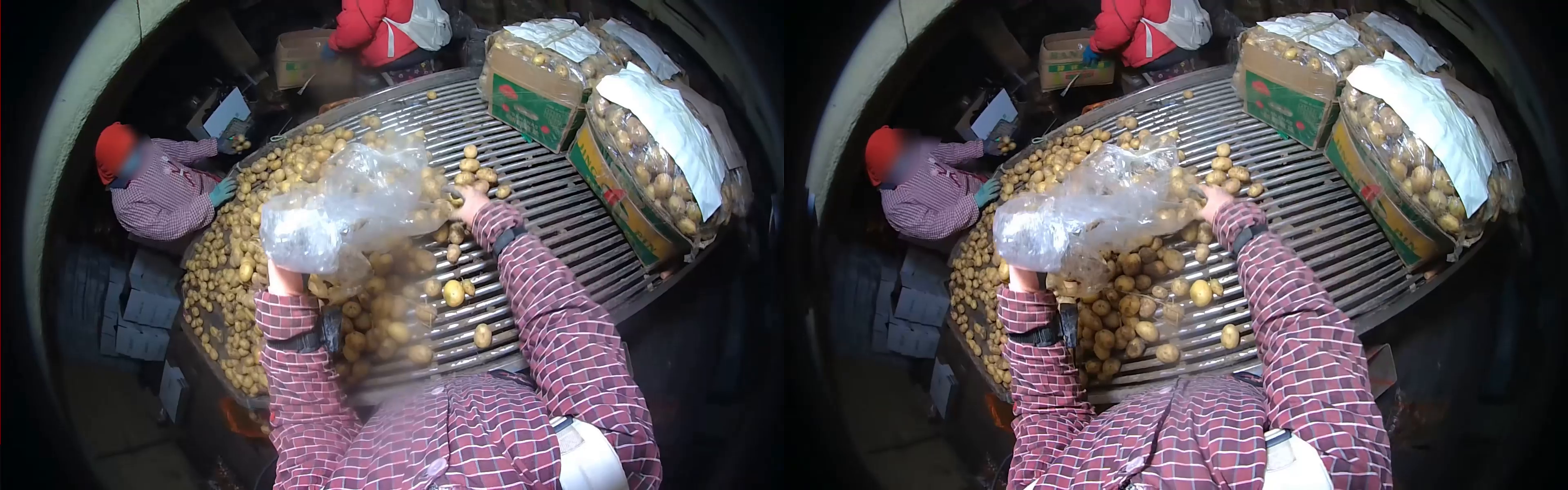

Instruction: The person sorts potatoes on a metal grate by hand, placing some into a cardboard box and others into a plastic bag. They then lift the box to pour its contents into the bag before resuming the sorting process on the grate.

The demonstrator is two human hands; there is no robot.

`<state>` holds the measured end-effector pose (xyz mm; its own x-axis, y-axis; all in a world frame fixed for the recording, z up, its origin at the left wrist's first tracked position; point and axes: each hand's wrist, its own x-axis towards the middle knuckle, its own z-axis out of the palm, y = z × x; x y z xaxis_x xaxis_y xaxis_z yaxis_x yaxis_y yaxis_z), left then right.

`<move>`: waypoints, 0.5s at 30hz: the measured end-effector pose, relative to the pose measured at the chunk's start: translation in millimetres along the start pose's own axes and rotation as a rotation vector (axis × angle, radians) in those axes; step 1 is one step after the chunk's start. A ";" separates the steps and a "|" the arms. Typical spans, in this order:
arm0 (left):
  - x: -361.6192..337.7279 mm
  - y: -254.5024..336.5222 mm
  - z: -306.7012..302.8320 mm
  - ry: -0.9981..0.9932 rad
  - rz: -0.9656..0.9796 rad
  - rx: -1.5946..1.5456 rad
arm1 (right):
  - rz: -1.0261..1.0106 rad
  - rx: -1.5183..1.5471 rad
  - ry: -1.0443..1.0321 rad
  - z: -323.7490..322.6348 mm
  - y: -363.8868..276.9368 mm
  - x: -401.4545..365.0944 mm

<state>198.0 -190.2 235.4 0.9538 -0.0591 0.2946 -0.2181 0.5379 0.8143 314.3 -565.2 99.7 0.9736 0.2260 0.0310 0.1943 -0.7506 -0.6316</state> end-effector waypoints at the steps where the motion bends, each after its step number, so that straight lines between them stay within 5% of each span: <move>1: -4.7 0.5 -4.2 0.024 0.013 0.011 | 0.031 0.093 -0.025 -2.9 -15.5 -16.8; 4: -10.6 3.1 -12.6 0.127 0.096 0.154 | 0.198 0.369 0.096 37.1 -9.4 -5.4; 5: -11.7 7.1 -15.5 0.170 0.146 0.231 | 0.116 0.263 0.177 33.0 -15.9 2.3; 6: -10.7 15.3 -18.0 0.209 0.200 0.303 | 0.116 0.216 0.018 12.2 -23.2 23.3; 10: -12.9 41.3 -38.6 0.326 0.300 0.666 | 0.031 0.408 0.307 -81.2 -97.8 46.2; 12: -18.2 55.5 -53.6 0.359 0.377 0.968 | -0.271 0.294 0.567 -135.3 -140.1 44.1; 13: -21.2 64.6 -61.0 0.383 0.430 1.132 | -0.549 0.459 0.529 -166.7 -167.5 33.8; 15: -26.8 82.7 -66.5 0.401 0.732 1.739 | -0.528 0.734 0.418 -203.4 -217.7 1.6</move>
<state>168.1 -88.3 261.6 0.5248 0.0583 0.8492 -0.2299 -0.9509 0.2073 297.8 -527.7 394.8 0.7747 0.0772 0.6276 0.6303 -0.0146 -0.7762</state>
